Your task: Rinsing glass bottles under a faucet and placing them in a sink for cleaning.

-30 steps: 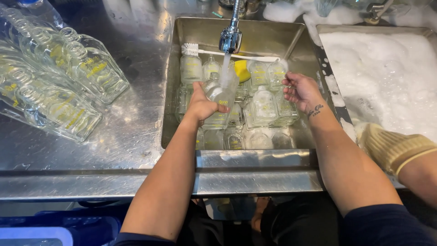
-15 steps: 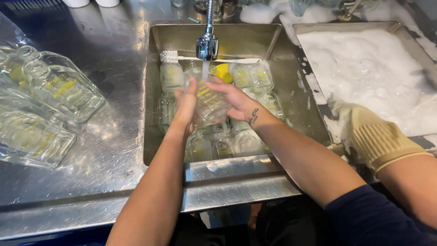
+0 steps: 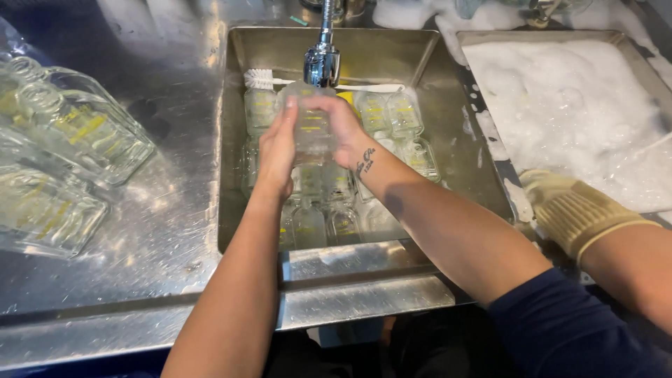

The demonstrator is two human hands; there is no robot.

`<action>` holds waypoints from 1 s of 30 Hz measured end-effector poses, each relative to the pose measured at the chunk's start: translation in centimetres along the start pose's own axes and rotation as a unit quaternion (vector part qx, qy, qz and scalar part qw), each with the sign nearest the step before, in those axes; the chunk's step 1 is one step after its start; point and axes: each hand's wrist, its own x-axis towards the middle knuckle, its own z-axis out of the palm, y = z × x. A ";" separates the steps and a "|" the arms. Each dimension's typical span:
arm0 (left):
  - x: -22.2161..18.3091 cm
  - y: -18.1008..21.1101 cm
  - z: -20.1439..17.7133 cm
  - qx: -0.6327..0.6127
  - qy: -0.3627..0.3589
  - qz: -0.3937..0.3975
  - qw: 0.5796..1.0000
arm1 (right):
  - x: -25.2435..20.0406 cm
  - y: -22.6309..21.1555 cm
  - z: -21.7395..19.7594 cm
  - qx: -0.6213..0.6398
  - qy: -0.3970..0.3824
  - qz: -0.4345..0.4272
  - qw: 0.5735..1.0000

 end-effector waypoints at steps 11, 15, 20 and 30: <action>-0.4 0.7 0.5 -0.078 0.024 -0.098 0.992 | -5.6 0.4 2.3 0.037 0.164 -0.071 0.983; 0.3 -0.5 0.1 -0.043 0.066 -0.075 0.994 | -5.7 0.5 2.1 0.109 0.208 -0.073 0.969; 2.0 -2.3 0.2 -0.014 0.048 -0.079 0.996 | -3.5 1.7 -1.0 0.061 0.208 -0.049 0.975; 2.9 -3.5 -0.1 -0.132 0.090 -0.143 0.977 | -3.8 3.5 4.4 0.006 0.198 -0.055 0.979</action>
